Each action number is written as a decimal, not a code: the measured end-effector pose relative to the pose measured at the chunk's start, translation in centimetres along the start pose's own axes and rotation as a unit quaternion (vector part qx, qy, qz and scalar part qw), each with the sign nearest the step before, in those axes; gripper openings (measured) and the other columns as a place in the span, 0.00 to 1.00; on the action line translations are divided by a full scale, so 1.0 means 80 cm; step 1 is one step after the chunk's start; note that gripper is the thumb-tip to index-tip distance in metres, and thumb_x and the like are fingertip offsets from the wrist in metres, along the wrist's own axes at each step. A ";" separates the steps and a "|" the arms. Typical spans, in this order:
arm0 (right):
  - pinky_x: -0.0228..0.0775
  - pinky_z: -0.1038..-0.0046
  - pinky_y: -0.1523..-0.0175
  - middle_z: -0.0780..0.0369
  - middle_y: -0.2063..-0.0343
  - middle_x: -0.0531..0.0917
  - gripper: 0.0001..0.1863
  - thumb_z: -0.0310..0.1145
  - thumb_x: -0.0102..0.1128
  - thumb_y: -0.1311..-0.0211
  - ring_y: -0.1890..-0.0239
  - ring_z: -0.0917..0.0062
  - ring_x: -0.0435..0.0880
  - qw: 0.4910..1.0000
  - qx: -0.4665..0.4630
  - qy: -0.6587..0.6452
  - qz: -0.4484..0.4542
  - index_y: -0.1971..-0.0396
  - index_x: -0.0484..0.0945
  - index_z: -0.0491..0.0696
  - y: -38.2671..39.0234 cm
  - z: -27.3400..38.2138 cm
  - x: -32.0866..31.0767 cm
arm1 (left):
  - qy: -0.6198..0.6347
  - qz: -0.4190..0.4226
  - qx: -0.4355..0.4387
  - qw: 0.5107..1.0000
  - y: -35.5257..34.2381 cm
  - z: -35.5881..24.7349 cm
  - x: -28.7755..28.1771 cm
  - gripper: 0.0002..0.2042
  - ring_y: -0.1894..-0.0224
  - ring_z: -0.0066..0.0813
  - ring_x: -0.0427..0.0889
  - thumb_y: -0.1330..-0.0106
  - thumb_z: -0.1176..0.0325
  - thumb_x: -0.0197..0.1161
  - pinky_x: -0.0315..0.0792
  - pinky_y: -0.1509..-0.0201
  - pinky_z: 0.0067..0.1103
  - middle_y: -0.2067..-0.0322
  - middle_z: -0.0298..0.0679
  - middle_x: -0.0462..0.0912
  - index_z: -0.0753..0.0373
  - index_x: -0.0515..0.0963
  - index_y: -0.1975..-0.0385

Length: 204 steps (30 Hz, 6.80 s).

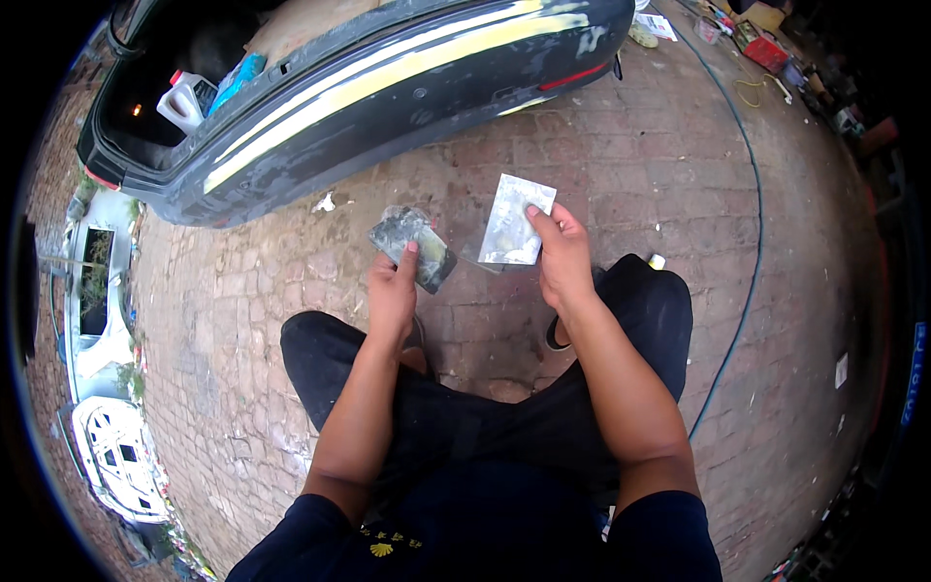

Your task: The person handles sandpaper and a tube of filler. They squeeze yellow filler onto a sheet of sandpaper and then use a small piece of sandpaper to spread the filler onto a car bumper.

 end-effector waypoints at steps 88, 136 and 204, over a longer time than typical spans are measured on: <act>0.79 0.68 0.54 0.56 0.64 0.91 0.13 0.34 0.68 0.32 0.62 0.73 0.90 0.920 -0.069 0.380 0.070 0.54 0.83 0.41 0.061 -0.034 0.053 | 0.397 0.203 -0.192 0.874 0.041 -0.014 0.063 0.39 0.28 0.44 0.71 0.21 0.35 0.44 0.61 0.22 0.41 0.30 0.49 0.72 0.66 0.64 0.26; 0.78 0.71 0.60 0.63 0.66 0.88 0.10 0.32 0.66 0.29 0.66 0.82 0.83 0.954 -0.070 0.268 -0.119 0.57 0.83 0.40 0.043 -0.051 0.017 | -0.181 0.106 0.112 0.971 0.052 -0.002 0.055 0.11 0.61 0.24 0.81 0.22 0.69 0.61 0.76 0.54 0.23 0.61 0.39 0.87 0.70 0.82 0.51; 0.77 0.69 0.61 0.60 0.72 0.89 0.12 0.35 0.70 0.34 0.68 0.81 0.85 0.900 -0.099 0.424 0.016 0.61 0.84 0.40 0.084 -0.047 0.019 | 0.045 0.401 -0.075 0.912 0.044 0.045 0.047 0.22 0.37 0.21 0.73 0.22 0.76 0.53 0.66 0.32 0.23 0.40 0.35 0.77 0.64 0.68 0.30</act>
Point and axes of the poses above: each hand's wrist, its own y-axis away from the middle knuckle, its own x-axis out of the palm, z = x × y, the point moved 3 cm from there along -y, towards the middle knuckle
